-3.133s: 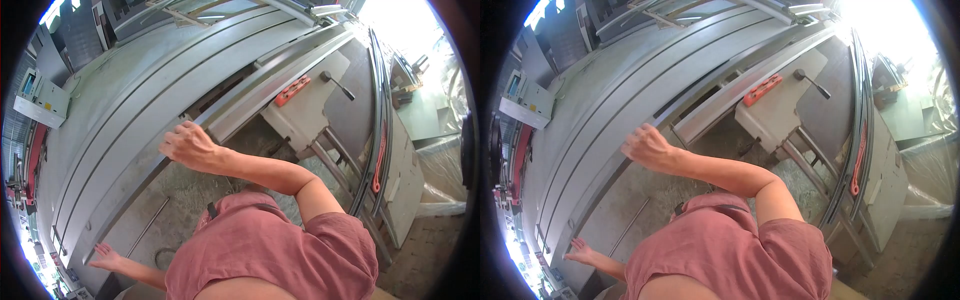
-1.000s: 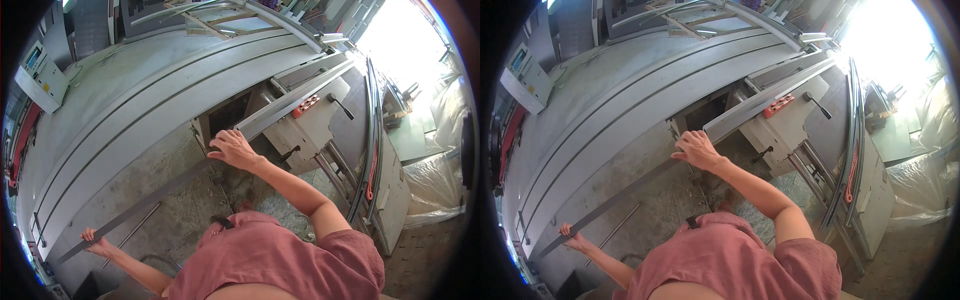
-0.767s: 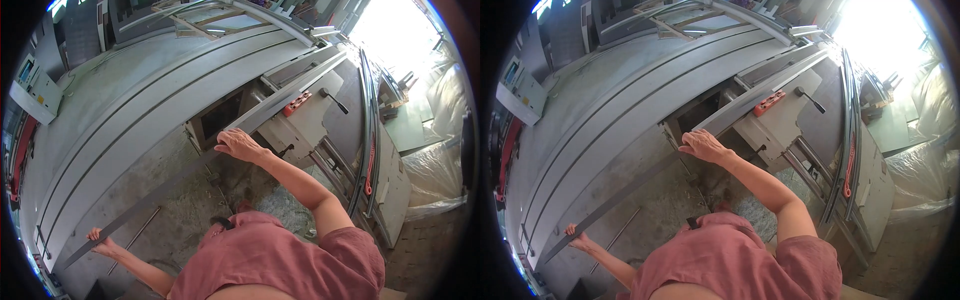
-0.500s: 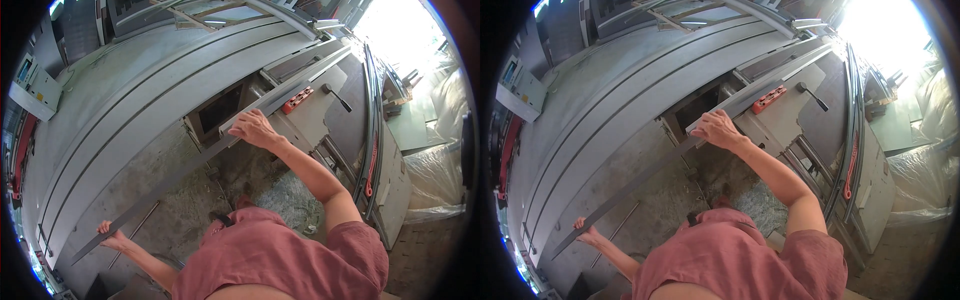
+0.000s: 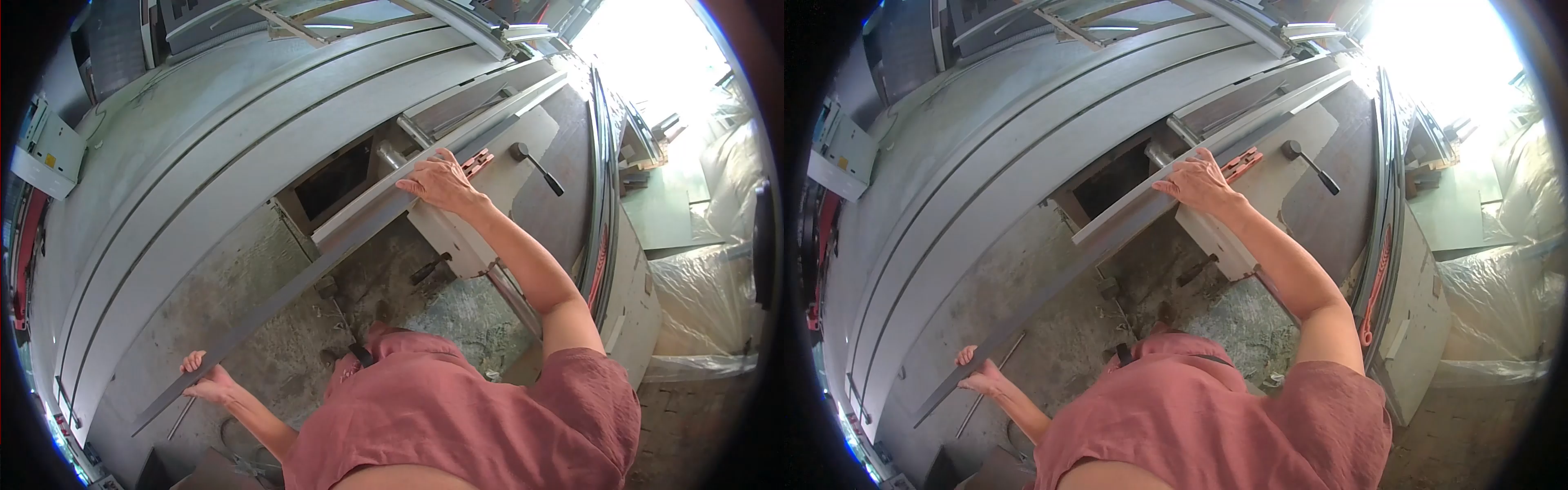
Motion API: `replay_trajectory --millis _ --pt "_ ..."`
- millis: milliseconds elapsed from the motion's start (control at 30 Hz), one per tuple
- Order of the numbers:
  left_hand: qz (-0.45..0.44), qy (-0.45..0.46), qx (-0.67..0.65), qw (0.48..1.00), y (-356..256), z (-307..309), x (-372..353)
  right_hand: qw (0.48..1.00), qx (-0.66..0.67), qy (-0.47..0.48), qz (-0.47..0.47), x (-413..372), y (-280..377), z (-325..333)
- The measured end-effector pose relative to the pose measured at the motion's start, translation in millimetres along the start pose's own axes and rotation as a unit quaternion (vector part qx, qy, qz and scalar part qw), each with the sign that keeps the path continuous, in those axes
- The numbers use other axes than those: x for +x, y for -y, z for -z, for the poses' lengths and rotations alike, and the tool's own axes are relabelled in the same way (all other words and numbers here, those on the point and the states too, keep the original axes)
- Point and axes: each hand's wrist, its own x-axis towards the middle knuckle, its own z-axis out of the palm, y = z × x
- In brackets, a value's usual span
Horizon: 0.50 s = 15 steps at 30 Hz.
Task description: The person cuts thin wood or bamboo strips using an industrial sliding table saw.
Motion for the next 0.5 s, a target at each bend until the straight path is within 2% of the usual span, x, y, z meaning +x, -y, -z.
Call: replay_trajectory --millis 133,233,333,400,500 --pt "0.0 0.017 0.019 1.0 16 -6 -12 1.0 0.019 0.017 -0.006 3 -18 4" --pt "0.013 -0.021 -0.005 1.0 37 -22 -28 0.999 -0.02 0.028 -0.013 2 -34 9" --pt "-0.014 -0.007 0.017 1.0 37 -19 -31 1.0 0.005 0.017 -0.004 1 -43 7" --pt "0.012 0.012 -0.006 1.0 34 -16 -27 0.999 0.023 0.04 -0.022 4 -43 9" --pt "0.019 0.023 -0.014 0.999 35 -7 -17 0.999 0.021 0.025 -0.007 4 -41 9"
